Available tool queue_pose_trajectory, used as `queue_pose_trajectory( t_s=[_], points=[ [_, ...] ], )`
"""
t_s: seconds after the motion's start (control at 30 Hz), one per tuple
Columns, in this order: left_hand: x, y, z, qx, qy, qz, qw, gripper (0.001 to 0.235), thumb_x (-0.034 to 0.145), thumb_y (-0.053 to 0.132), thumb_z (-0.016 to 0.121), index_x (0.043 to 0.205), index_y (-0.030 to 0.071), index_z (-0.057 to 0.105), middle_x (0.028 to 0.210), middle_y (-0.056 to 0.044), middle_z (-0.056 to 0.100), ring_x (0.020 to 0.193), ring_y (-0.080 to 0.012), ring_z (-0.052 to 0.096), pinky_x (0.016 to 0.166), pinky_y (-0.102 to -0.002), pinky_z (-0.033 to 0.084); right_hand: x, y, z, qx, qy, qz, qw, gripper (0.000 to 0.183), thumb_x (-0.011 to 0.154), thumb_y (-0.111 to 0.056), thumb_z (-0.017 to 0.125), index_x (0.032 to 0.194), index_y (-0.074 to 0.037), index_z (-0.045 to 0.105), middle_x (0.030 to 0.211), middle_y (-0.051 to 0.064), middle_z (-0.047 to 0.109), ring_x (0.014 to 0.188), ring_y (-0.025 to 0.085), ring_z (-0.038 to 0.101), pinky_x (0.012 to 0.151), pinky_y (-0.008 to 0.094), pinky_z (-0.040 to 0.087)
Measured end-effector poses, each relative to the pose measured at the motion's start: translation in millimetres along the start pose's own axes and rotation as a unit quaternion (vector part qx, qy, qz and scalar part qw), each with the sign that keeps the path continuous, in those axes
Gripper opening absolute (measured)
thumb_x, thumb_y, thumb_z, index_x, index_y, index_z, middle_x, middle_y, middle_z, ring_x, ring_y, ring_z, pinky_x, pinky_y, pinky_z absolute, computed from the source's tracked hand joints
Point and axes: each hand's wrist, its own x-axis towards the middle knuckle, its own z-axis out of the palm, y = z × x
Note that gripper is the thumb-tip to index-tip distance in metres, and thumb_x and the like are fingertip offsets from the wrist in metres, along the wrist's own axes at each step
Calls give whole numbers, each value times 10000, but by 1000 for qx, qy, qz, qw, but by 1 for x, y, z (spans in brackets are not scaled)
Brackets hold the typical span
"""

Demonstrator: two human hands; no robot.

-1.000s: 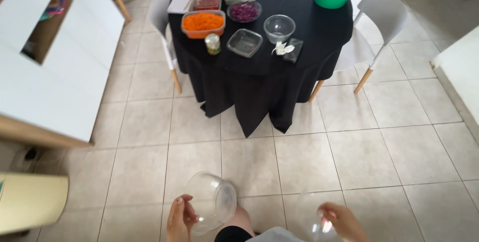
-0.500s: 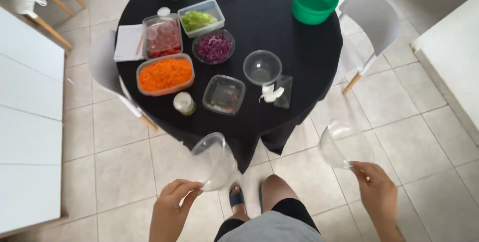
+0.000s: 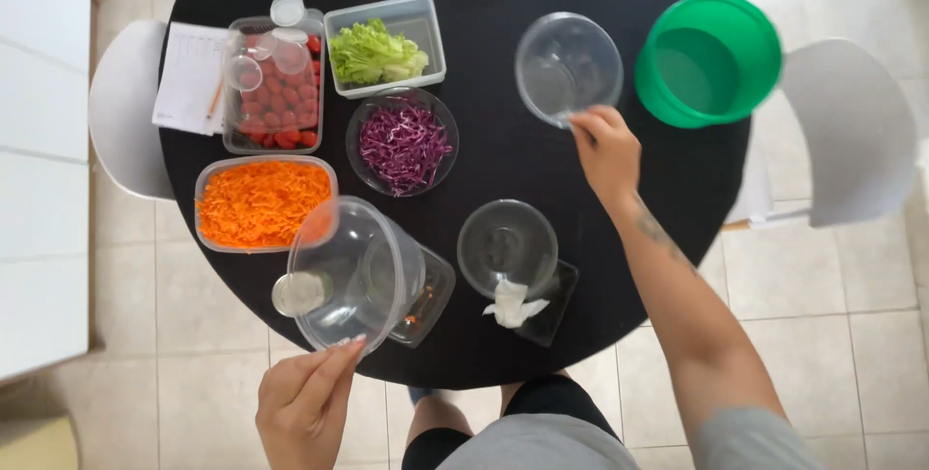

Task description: The person stirs diced chicken in a frying pan on the stove using a spatula. They then move to the sink area to wipe the inside of a clear plastic container with a paper towel and wash it under running water.

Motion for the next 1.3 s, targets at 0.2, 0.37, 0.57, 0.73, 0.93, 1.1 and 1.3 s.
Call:
queue_pose_trajectory(
  t_s=[0.2, 0.37, 0.57, 0.73, 0.93, 1.1, 1.3],
  points=[
    [47, 20, 39, 51, -19, -16, 998, 254, 747, 12, 788, 972, 86, 696, 876, -23, 658, 721, -147, 571, 672, -286, 457, 59, 47, 118, 36, -67, -13, 997, 44, 875, -83, 655, 864, -84, 698, 895, 35, 591, 687, 251, 603, 576, 373, 489],
    [67, 21, 65, 78, -36, -19, 996, 208, 764, 35, 787, 942, 103, 704, 848, -4, 654, 704, -157, 561, 680, -296, 437, 45, 7, 64, -70, -143, -24, 987, 625, 781, -54, 756, 1336, -179, 498, 1317, 71, 434, 1029, 305, 487, 771, 416, 518],
    [94, 19, 121, 18, -36, -1, 999, 202, 816, 47, 719, 983, 161, 701, 864, 50, 644, 729, -149, 575, 673, -298, 422, -58, -37, -17, 71, -444, 315, 836, 543, 684, -531, 667, 1117, -210, 603, 817, -33, 622, 710, 163, 607, 669, 334, 450],
    [118, 22, 193, 6, -20, 90, 996, 211, 731, 83, 737, 898, 209, 713, 762, 47, 625, 684, -159, 587, 634, -312, 468, -84, -1, -54, 56, -344, 358, 866, 248, 844, -220, 591, 1070, -286, 669, 620, 68, 689, 596, 276, 673, 521, 371, 529],
    [124, 19, 297, 68, -55, 183, 979, 87, 776, 148, 659, 832, 216, 663, 675, 39, 537, 642, -161, 537, 625, -308, 433, -51, 95, -119, 208, -118, 463, 854, 279, 915, -94, 488, 1159, -104, 622, 517, 142, 556, 423, 199, 526, 371, 268, 463],
    [123, 8, 336, 148, -110, 206, 961, 201, 746, 52, 659, 901, 174, 693, 772, 26, 593, 650, -210, 523, 632, -344, 430, 84, 128, -122, 171, -42, 399, 900, 293, 917, -112, 433, 1163, -79, 590, 621, 65, 557, 497, 128, 465, 483, 248, 381],
    [133, 12, 334, 186, -112, 168, 962, 256, 769, 155, 668, 1022, 198, 669, 942, 35, 609, 694, -192, 531, 648, -340, 411, 182, 278, -10, 25, -33, 382, 923, 305, 824, -189, 469, 1103, -101, 557, 639, -2, 633, 696, 125, 580, 643, 306, 437]
  ],
)
